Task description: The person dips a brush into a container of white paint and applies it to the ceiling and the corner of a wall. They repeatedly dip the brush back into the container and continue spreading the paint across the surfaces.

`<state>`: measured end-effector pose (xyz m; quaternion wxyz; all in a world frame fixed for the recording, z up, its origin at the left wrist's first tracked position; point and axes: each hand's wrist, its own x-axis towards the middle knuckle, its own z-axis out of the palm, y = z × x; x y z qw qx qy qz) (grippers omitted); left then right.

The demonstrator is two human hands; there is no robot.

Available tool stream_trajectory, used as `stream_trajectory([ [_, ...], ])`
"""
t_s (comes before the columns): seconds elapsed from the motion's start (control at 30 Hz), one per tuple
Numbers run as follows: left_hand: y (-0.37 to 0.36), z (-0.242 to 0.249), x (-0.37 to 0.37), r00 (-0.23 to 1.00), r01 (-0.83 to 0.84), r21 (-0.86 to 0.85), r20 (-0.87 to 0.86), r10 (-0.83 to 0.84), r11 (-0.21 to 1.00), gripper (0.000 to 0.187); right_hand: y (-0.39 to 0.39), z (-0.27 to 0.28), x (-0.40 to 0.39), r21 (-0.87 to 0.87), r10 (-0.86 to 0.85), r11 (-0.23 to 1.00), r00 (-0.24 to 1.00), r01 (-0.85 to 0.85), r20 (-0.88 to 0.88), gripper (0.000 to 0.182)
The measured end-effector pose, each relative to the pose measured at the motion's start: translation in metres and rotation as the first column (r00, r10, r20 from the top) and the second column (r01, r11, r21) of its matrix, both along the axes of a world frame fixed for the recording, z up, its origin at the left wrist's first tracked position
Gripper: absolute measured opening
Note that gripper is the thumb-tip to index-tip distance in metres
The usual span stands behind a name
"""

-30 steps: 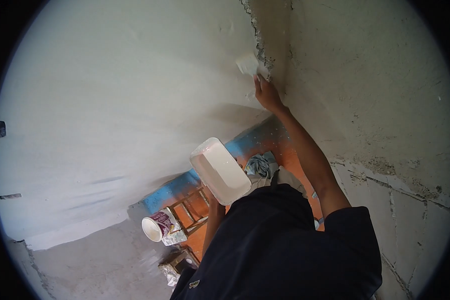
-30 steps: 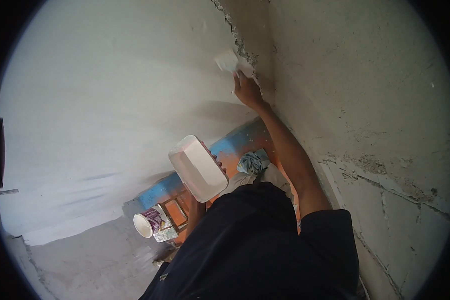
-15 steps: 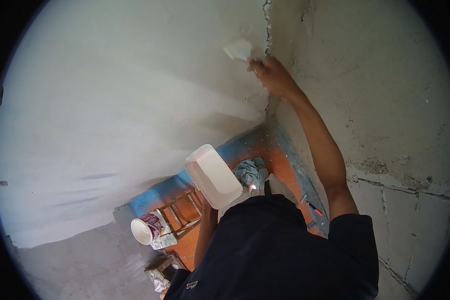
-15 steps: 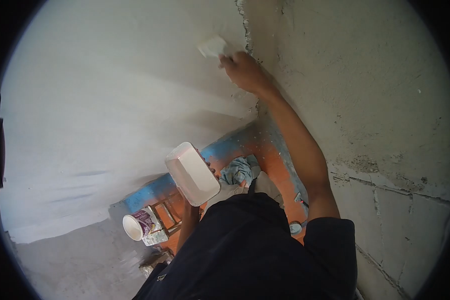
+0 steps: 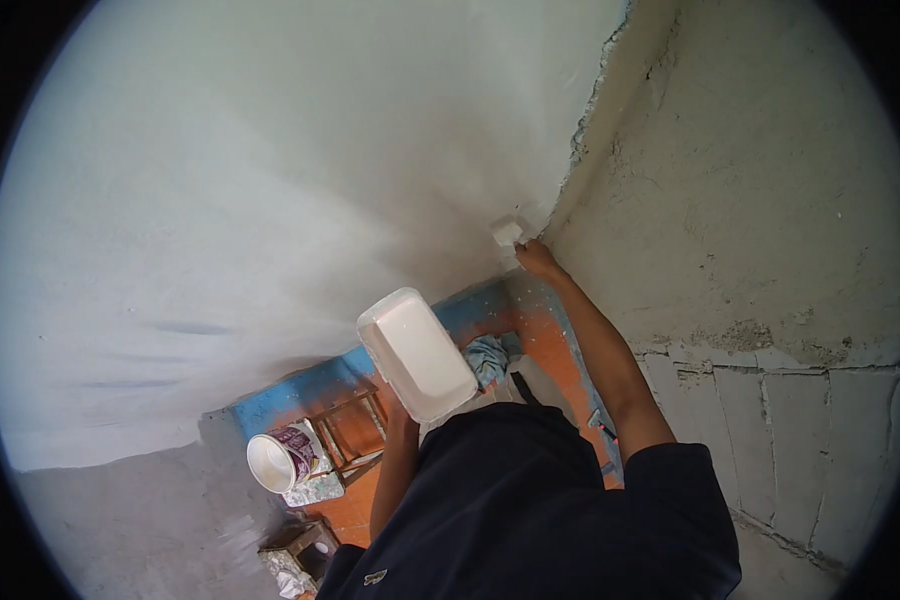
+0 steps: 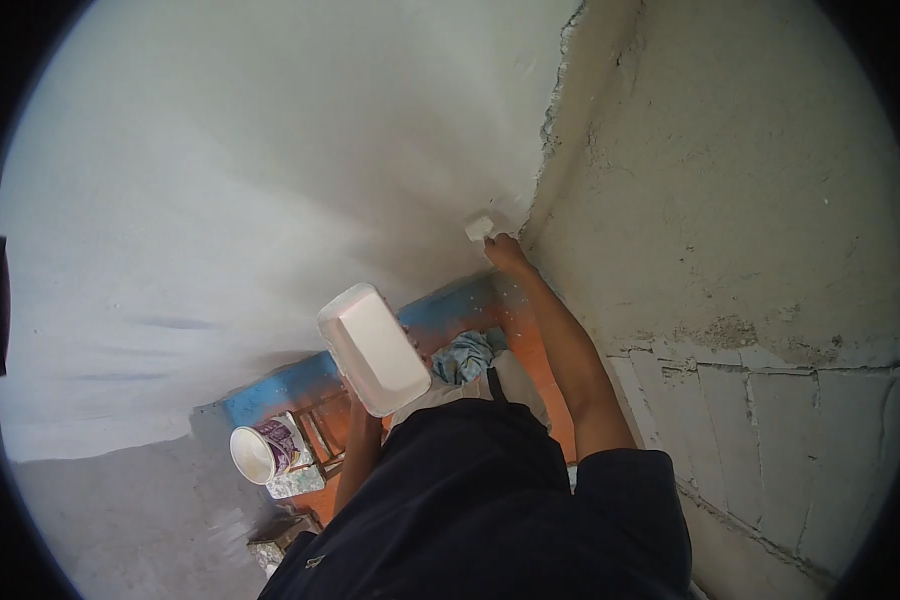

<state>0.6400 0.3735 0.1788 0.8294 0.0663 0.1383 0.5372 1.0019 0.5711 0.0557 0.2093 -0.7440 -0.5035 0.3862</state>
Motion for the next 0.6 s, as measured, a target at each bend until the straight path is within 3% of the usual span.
stream_trajectory([
  [0.07,-0.003,-0.002,-0.012,1.000,-0.010,-0.003,0.003,0.010,1.000,0.081,0.007,-0.004,0.000,0.113,-0.064,0.991,0.998,0.065,-0.016,0.049],
  [0.13,-0.007,-0.005,-0.023,1.000,-0.029,-0.011,0.003,0.029,1.000,0.082,-0.001,0.151,-0.026,0.164,-0.066,0.982,0.983,0.095,-0.174,0.050],
  [0.2,-0.010,-0.006,-0.031,0.999,-0.038,-0.016,0.000,0.038,0.999,0.082,-0.009,0.268,-0.049,0.217,-0.134,0.952,0.932,0.215,-0.336,0.048],
  [0.27,-0.010,-0.007,-0.039,0.999,-0.044,-0.018,0.002,0.044,0.999,0.082,-0.024,0.349,-0.059,0.331,-0.076,0.925,0.943,0.188,-0.323,0.048],
  [0.37,-0.012,-0.007,-0.049,0.999,-0.039,-0.016,0.005,0.039,0.999,0.082,-0.010,0.361,-0.060,0.673,-0.023,0.729,0.987,0.127,-0.162,0.049],
  [0.47,-0.012,-0.007,-0.061,0.999,-0.036,-0.012,0.008,0.036,0.999,0.082,0.005,0.305,-0.083,0.695,-0.023,0.713,0.994,0.093,-0.110,0.045],
  [0.53,-0.011,-0.008,-0.070,0.999,-0.036,-0.006,0.003,0.036,0.999,0.082,0.013,0.222,-0.098,0.684,-0.092,0.722,0.994,0.102,-0.052,0.041],
  [0.6,-0.010,-0.011,-0.076,0.999,-0.038,-0.003,0.008,0.038,0.999,0.083,-0.001,0.145,-0.110,0.559,-0.097,0.810,0.981,0.177,-0.169,0.045],
])
